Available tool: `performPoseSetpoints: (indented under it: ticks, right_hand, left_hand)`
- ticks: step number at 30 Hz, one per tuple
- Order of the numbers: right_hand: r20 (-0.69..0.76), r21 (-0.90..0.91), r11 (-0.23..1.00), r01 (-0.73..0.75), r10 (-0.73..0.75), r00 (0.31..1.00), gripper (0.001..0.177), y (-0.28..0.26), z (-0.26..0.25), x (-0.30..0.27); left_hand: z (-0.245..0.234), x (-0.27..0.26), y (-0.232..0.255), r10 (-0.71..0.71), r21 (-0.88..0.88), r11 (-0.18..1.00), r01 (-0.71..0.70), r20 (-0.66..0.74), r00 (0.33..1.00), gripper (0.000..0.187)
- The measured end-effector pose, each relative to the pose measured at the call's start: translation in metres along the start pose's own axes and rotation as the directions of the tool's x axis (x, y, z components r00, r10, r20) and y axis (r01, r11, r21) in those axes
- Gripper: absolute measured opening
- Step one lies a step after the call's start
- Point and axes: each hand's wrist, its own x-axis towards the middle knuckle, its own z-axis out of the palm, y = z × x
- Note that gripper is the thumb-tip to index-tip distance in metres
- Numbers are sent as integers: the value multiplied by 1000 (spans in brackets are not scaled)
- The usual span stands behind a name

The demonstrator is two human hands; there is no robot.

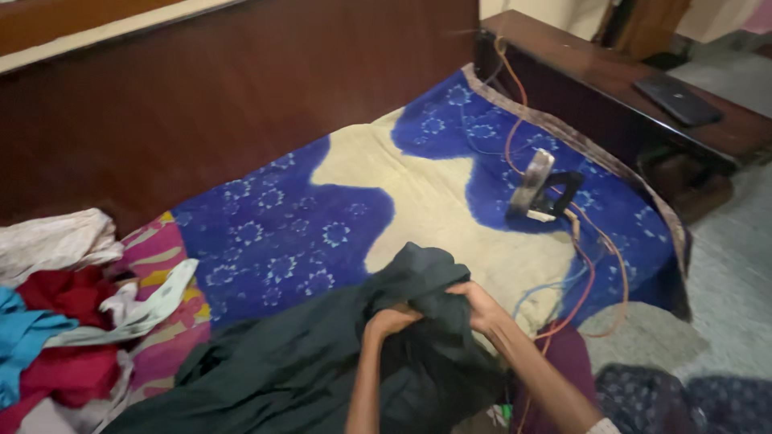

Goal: The person irons a dark green shirt and then a blue shirt on a bed. They smooth the fabric with their hands and use an electric iron to press the garments.

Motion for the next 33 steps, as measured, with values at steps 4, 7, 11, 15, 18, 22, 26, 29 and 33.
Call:
performPoseSetpoints:
  ticks: [4,7,11,15,18,22,26,29,33]
  right_hand:
    - [-84,-157,987,26,-39,996,52,-15,-10,-29]
    - [-39,-596,772,219,-301,953,61,-36,11,-56]
    - [138,-840,408,358,-478,868,69,-52,41,-87]
    - [231,-892,211,399,-546,805,63,-66,40,-85]
    - [6,-868,380,319,-635,773,56,-87,20,-69]
    - [-78,-860,403,312,-708,701,55,-110,0,-60]
    - [231,-951,-70,302,-810,539,58,-105,8,-81]
    - [522,-850,-454,265,-792,316,50,-92,37,-112]
    - [195,-876,46,481,-877,439,21,-48,83,-128]
  left_hand:
    - [-19,6,74,-202,-188,951,244,219,955,81]
    - [-45,-9,135,-280,-437,819,371,259,924,97]
    - [-61,-19,182,-227,-458,813,358,317,921,103]
    - [-59,-23,197,-110,-146,979,143,218,970,105]
    - [-63,-25,202,-255,-312,913,261,59,965,78]
    - [-91,-20,202,-207,-418,906,64,-306,929,54]
    - [-92,-17,200,-475,-853,521,17,-274,836,43]
    - [-79,-6,204,-525,-887,458,-60,-325,787,40]
    - [-49,6,216,-438,-827,538,-162,-438,785,33]
